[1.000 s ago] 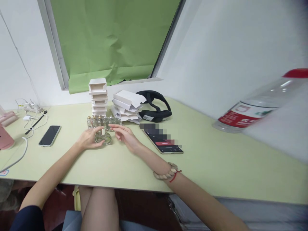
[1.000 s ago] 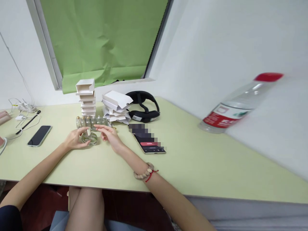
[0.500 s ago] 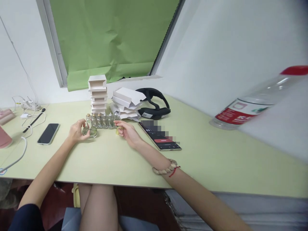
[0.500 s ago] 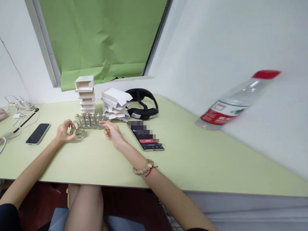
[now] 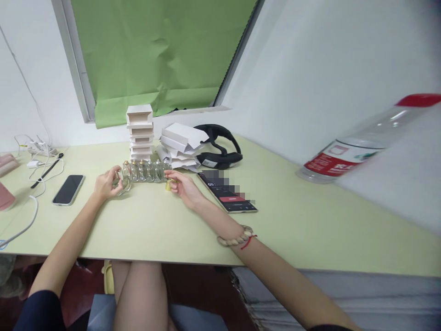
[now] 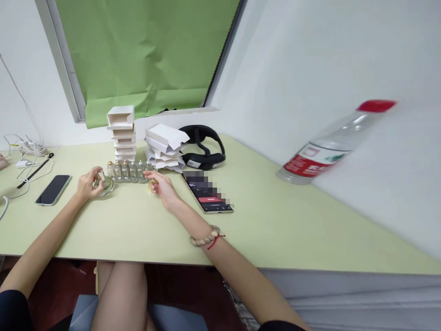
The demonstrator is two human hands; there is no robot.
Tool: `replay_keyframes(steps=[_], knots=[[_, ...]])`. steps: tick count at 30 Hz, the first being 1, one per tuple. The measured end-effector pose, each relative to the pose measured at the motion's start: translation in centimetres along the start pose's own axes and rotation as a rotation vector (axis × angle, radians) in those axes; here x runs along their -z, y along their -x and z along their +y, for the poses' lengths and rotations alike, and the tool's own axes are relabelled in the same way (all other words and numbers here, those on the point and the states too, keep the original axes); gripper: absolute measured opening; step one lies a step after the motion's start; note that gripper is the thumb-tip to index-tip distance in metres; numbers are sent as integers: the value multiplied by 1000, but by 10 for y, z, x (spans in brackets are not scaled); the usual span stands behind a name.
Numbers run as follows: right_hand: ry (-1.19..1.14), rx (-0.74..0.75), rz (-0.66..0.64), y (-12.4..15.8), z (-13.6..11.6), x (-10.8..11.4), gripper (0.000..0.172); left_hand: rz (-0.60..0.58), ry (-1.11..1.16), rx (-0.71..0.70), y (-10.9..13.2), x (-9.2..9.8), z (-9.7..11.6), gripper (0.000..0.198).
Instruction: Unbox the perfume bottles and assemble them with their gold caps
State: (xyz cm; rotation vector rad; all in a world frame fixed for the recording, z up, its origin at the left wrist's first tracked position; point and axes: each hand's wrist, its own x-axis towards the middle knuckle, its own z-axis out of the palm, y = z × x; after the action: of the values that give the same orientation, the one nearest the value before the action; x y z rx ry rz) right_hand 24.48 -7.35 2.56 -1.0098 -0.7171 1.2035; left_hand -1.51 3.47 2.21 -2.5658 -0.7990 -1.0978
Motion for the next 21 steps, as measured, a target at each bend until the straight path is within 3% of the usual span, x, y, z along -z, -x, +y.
replay_keyframes(steps=[8,21], knots=[[-9,-6,-4,-1,1,1,28,121,-121,39,1,8,-11,34],[8,-4,-18,0,2,0,27,156,-252,490,-3,2,-17,34]])
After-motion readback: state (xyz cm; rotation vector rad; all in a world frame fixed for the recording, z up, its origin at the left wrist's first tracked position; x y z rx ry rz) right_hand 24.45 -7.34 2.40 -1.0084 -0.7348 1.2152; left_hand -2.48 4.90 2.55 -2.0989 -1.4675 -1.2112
